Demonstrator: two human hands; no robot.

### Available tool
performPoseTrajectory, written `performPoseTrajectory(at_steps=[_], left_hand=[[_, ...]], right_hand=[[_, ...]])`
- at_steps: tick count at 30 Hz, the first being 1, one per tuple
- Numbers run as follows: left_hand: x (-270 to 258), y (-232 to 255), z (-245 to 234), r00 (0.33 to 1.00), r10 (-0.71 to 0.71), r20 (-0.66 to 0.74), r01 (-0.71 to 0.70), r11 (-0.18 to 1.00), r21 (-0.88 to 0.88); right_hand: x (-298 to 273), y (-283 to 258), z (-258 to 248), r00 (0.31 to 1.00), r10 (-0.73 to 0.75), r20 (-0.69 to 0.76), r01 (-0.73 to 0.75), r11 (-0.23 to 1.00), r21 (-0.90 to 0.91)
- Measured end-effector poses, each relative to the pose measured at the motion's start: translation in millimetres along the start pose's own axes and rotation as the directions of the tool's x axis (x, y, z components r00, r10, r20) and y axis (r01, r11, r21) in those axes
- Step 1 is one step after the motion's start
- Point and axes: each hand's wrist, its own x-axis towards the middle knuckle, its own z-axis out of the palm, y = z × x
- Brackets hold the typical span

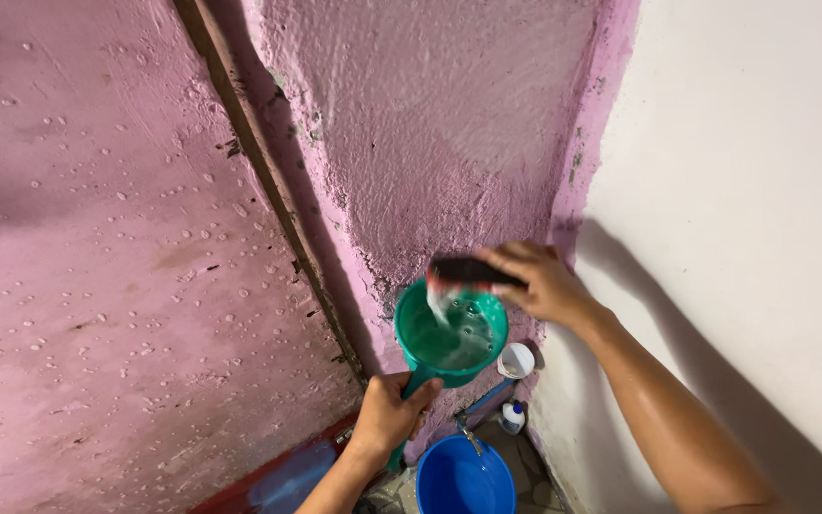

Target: The person fills a bucket with water, adds liquid soap to a scoop, and uses a brush to scrub a pink-painted wall section. The person repeatedly dips the brush into the soapy water and scrubs the wall surface.

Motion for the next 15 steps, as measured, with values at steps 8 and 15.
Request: performPoseTrajectory(at_steps=[8, 15], left_hand=[[-9, 0, -10, 1.0, -0.024, -0.015, 0.023, 0.997, -0.068], [-36, -5, -30, 0.998, -0.065, 0.011, 0.065, 0.998, -0.008]], right_hand=[[49, 36, 99, 0.819, -0.168, -0.548, 0.032, 0.968, -0.248], [70, 43, 145, 0.471, 0.516, -0.716, -0.137, 0.844, 0.518]])
